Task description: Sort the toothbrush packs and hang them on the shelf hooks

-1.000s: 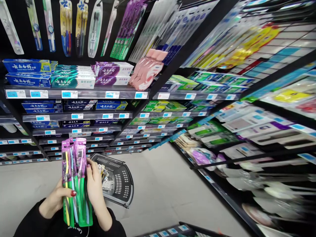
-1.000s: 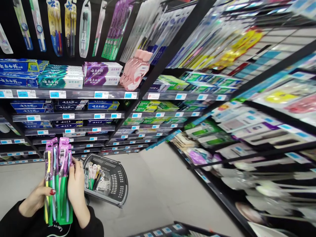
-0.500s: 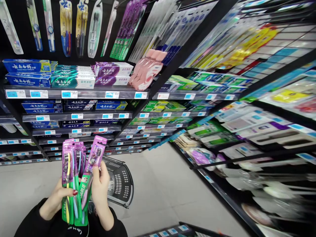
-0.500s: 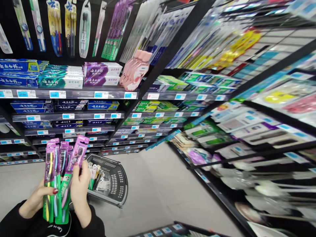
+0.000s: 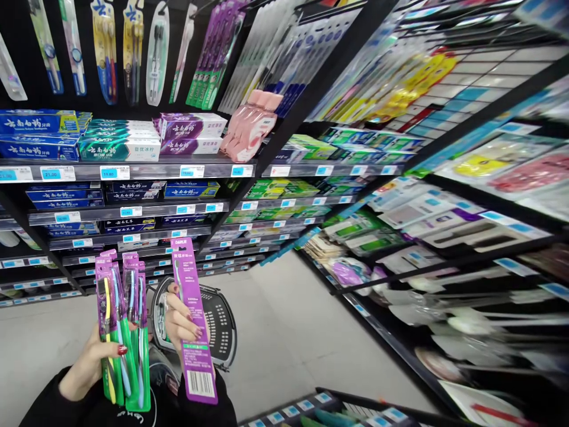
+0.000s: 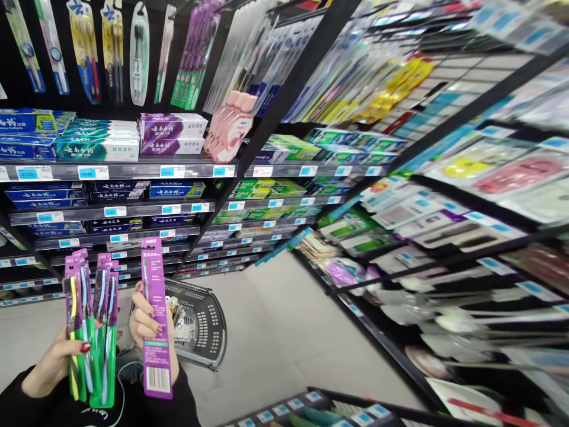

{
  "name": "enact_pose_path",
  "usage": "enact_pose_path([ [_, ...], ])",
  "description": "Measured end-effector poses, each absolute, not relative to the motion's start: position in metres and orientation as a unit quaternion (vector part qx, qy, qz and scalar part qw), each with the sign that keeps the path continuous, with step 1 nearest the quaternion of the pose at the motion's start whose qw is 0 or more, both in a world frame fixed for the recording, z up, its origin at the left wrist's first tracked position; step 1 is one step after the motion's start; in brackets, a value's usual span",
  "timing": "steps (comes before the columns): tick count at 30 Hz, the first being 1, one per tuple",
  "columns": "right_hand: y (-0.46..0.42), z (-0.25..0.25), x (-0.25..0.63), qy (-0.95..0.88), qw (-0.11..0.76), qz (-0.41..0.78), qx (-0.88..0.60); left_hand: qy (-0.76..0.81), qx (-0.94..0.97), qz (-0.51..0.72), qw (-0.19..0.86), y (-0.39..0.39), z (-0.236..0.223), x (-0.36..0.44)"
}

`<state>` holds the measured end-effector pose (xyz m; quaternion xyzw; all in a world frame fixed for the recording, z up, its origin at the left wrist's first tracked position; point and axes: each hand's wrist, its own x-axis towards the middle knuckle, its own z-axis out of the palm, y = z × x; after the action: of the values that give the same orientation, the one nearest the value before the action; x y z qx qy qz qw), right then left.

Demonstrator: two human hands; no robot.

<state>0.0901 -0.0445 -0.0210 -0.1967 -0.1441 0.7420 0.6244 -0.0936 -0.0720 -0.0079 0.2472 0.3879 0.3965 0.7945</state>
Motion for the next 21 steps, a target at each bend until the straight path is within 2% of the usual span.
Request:
enact_pose_path([
  [3,-0.045,0.006,0.089,-0.195,0.628,0.708,-0.257,0.392,0.255,0.399,0.788,-0.070,-0.008,-0.094],
  [6,-0.045,0.027,0.093,-0.304,0.639,0.559,-0.433,0.388,0.255,0.402,0.789,-0.068,-0.007,-0.095],
  [9,-0.047,0.027,0.098,-0.414,0.577,0.391,-0.585,0.374,0.250,0.407,0.795,-0.068,-0.008,-0.098],
  [11,-0.049,0.021,0.096,-0.457,0.525,0.334,-0.636,0.376,0.248,0.412,0.792,-0.068,-0.011,-0.099],
  [16,-0.055,0.008,0.072,-0.488,0.469,0.338,-0.653,0.404,0.231,0.404,0.788,-0.069,-0.012,-0.096],
  [21,-0.063,-0.001,0.049,-0.491,0.479,0.369,-0.627,0.417,0.240,0.398,0.782,-0.071,-0.003,-0.089],
])
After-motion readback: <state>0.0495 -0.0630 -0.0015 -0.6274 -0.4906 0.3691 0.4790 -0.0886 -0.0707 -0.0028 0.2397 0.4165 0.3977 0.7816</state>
